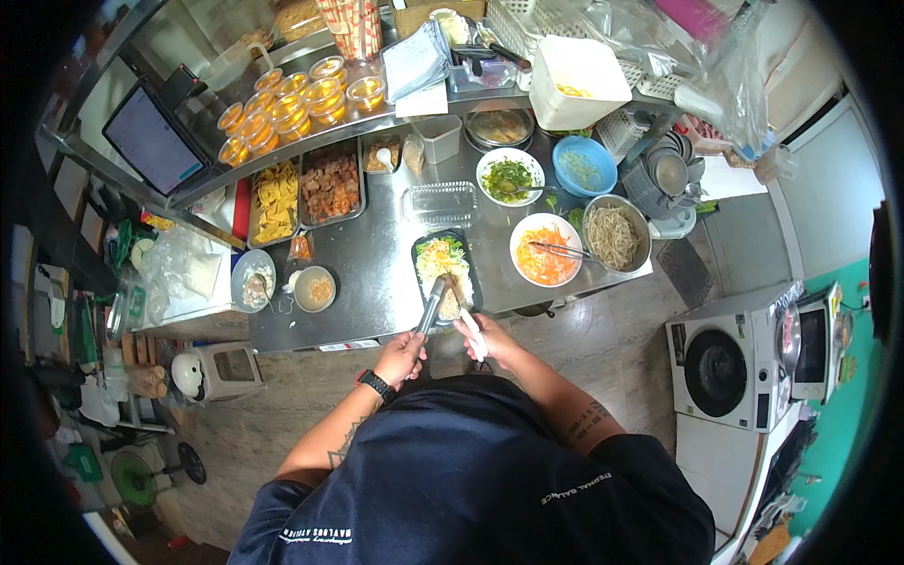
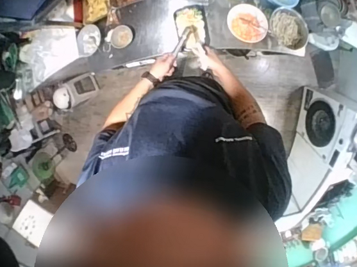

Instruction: The person assembles a bento box by layering rice, vegetables, meat, and egg using tongs and scissors. They arrange the ingredients in a rectangular container and then close the lid.

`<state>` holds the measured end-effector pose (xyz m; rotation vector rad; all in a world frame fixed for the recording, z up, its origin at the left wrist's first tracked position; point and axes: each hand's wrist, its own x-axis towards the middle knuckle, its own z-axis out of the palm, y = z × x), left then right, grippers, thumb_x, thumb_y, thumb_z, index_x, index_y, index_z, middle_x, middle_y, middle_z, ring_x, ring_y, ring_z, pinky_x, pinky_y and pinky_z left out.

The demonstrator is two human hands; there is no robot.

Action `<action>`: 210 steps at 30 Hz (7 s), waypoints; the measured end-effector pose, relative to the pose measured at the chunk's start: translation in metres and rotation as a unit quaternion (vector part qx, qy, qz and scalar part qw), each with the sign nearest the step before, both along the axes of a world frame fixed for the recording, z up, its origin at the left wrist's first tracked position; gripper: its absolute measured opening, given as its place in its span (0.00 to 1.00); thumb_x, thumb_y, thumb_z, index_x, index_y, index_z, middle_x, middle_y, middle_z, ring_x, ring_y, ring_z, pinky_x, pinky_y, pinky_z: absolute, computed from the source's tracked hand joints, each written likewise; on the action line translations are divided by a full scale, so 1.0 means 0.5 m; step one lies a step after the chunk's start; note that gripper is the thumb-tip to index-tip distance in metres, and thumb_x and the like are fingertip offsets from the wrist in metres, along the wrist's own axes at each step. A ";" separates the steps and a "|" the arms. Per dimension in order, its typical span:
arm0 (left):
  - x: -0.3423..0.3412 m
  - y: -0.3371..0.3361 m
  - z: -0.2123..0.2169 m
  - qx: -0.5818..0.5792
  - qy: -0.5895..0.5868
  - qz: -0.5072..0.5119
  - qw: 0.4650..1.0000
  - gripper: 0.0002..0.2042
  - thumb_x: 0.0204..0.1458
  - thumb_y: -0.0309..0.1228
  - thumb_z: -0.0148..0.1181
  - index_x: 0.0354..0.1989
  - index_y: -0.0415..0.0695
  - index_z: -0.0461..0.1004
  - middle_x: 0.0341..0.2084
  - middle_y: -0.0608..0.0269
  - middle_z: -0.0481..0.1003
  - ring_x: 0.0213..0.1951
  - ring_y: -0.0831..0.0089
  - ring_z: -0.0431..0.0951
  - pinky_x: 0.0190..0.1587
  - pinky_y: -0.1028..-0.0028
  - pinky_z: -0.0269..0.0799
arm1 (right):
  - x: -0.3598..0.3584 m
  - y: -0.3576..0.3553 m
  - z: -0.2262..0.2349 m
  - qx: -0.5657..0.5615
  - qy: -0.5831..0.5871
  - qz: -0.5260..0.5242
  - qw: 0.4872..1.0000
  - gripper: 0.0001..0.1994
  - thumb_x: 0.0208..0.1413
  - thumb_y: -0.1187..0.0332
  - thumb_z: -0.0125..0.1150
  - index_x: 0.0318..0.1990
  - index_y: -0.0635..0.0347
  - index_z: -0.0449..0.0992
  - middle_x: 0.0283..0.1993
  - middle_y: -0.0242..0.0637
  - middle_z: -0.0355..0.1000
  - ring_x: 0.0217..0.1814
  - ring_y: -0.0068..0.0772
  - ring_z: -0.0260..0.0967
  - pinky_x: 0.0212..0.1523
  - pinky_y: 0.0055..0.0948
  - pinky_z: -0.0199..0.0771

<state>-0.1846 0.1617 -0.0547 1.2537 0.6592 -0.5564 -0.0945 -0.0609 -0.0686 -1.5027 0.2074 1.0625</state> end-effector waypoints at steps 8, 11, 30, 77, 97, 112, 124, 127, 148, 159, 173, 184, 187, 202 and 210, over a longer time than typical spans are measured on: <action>0.009 0.003 0.002 -0.004 0.025 0.003 1.000 0.12 0.70 0.41 0.50 0.42 0.45 0.69 0.24 0.68 0.70 0.14 0.82 0.62 0.14 0.79 0.57 | 0.007 -0.024 -0.010 -0.016 -0.002 0.042 0.999 0.30 0.58 0.42 0.68 0.55 0.57 0.72 0.27 0.29 0.70 0.21 0.20 0.68 0.21 0.22 0.70; 0.013 0.019 0.008 -0.029 0.029 -0.003 0.999 0.11 0.71 0.41 0.50 0.42 0.46 0.69 0.25 0.68 0.71 0.14 0.83 0.61 0.15 0.80 0.57 | 0.011 -0.036 -0.002 0.036 0.032 0.038 0.998 0.28 0.59 0.43 0.67 0.53 0.57 0.72 0.27 0.28 0.69 0.21 0.20 0.68 0.22 0.22 0.70; -0.003 0.058 0.017 -0.001 0.026 -0.029 0.999 0.15 0.71 0.42 0.48 0.37 0.45 0.70 0.22 0.70 0.70 0.14 0.81 0.63 0.15 0.79 0.56 | 0.017 -0.024 -0.012 0.043 0.032 0.050 0.997 0.27 0.58 0.42 0.68 0.49 0.57 0.74 0.24 0.26 0.68 0.19 0.19 0.67 0.19 0.21 0.67; -0.001 0.051 0.023 0.110 -0.011 -0.075 0.991 0.13 0.69 0.39 0.52 0.35 0.45 0.72 0.20 0.70 0.71 0.12 0.81 0.62 0.14 0.77 0.56 | 0.012 -0.011 0.001 -0.025 -0.002 0.042 0.999 0.29 0.54 0.42 0.72 0.51 0.57 0.76 0.22 0.25 0.67 0.17 0.17 0.64 0.18 0.22 0.66; -0.008 0.052 0.088 0.523 -0.190 -0.179 0.811 0.19 0.60 0.43 0.59 0.44 0.36 0.79 0.27 0.47 0.82 0.33 0.49 0.84 0.40 0.58 0.79 | 0.037 -0.122 -0.014 -0.271 -0.246 0.105 0.925 0.38 0.45 0.37 0.72 0.55 0.60 0.79 0.40 0.49 0.82 0.44 0.49 0.81 0.47 0.41 0.78; -0.028 0.064 0.078 0.524 -0.183 -0.154 0.817 0.20 0.58 0.44 0.61 0.44 0.36 0.78 0.27 0.43 0.81 0.34 0.45 0.83 0.39 0.54 0.79 | 0.020 -0.121 0.017 -0.317 -0.366 0.112 0.868 0.32 0.48 0.40 0.71 0.55 0.49 0.78 0.40 0.47 0.81 0.43 0.53 0.80 0.43 0.49 0.78; -0.023 0.074 0.047 0.539 -0.190 -0.166 0.804 0.22 0.58 0.45 0.62 0.46 0.35 0.79 0.28 0.38 0.80 0.34 0.44 0.83 0.39 0.54 0.78 | 0.022 -0.077 0.083 -0.344 -0.459 0.201 0.794 0.30 0.49 0.45 0.71 0.57 0.50 0.77 0.36 0.45 0.81 0.38 0.51 0.81 0.39 0.47 0.78; -0.024 0.082 0.052 0.539 -0.186 -0.160 0.805 0.22 0.58 0.45 0.61 0.46 0.35 0.78 0.29 0.38 0.80 0.35 0.43 0.83 0.41 0.53 0.78 | 0.013 -0.084 0.075 -0.330 -0.456 0.137 0.815 0.32 0.48 0.44 0.71 0.58 0.50 0.76 0.37 0.45 0.82 0.40 0.51 0.81 0.40 0.46 0.78; 0.448 0.485 -0.024 0.597 -0.018 -0.108 0.795 0.30 0.58 0.55 0.54 0.55 0.39 0.78 0.46 0.37 0.80 0.51 0.44 0.80 0.56 0.54 0.74 | -0.070 -0.081 0.044 -0.347 -0.312 0.047 0.883 0.31 0.47 0.46 0.76 0.55 0.53 0.78 0.38 0.50 0.81 0.42 0.56 0.81 0.42 0.46 0.80; 0.417 0.457 0.012 0.638 -0.062 -0.133 0.756 0.29 0.59 0.55 0.53 0.58 0.43 0.77 0.43 0.38 0.81 0.48 0.43 0.81 0.55 0.53 0.74 | -0.078 -0.071 0.058 -0.349 -0.294 0.045 0.889 0.32 0.45 0.46 0.77 0.56 0.53 0.78 0.36 0.49 0.81 0.42 0.54 0.81 0.44 0.46 0.79; 0.396 0.493 -0.068 0.330 -0.059 0.051 0.941 0.16 0.62 0.46 0.60 0.38 0.44 0.75 0.26 0.59 0.77 0.19 0.68 0.72 0.20 0.67 0.65 | -0.073 -0.089 0.034 -0.319 -0.306 0.036 0.896 0.36 0.44 0.44 0.77 0.59 0.53 0.76 0.37 0.48 0.81 0.41 0.54 0.80 0.42 0.45 0.78; 0.034 0.126 0.034 0.029 -0.033 0.017 0.999 0.11 0.67 0.39 0.57 0.35 0.46 0.72 0.21 0.70 0.72 0.13 0.83 0.63 0.13 0.80 0.55 | -0.080 -0.056 0.007 -0.078 -0.158 -0.018 0.984 0.37 0.53 0.45 0.74 0.61 0.64 0.72 0.40 0.40 0.80 0.38 0.33 0.77 0.38 0.35 0.76; 0.012 0.088 0.024 0.035 -0.028 -0.002 0.999 0.12 0.68 0.39 0.55 0.36 0.46 0.71 0.22 0.70 0.72 0.13 0.84 0.63 0.14 0.80 0.57 | -0.071 -0.029 -0.021 0.002 -0.088 -0.012 0.996 0.36 0.57 0.45 0.70 0.63 0.65 0.69 0.42 0.35 0.77 0.37 0.27 0.74 0.37 0.29 0.76; -0.013 0.061 0.000 0.141 -0.050 -0.031 0.988 0.12 0.68 0.38 0.56 0.32 0.46 0.72 0.19 0.74 0.70 0.13 0.85 0.61 0.14 0.79 0.53 | 0.013 -0.008 0.019 -0.004 -0.018 0.020 1.000 0.24 0.56 0.47 0.72 0.46 0.57 0.77 0.22 0.24 0.67 0.19 0.15 0.62 0.20 0.20 0.64; -0.006 0.092 0.004 0.122 -0.039 -0.063 0.990 0.10 0.68 0.39 0.55 0.37 0.46 0.74 0.22 0.73 0.72 0.13 0.85 0.61 0.15 0.79 0.55 | 0.020 -0.043 0.006 0.006 -0.012 0.069 0.998 0.23 0.58 0.46 0.70 0.49 0.56 0.77 0.25 0.25 0.69 0.21 0.16 0.65 0.21 0.20 0.65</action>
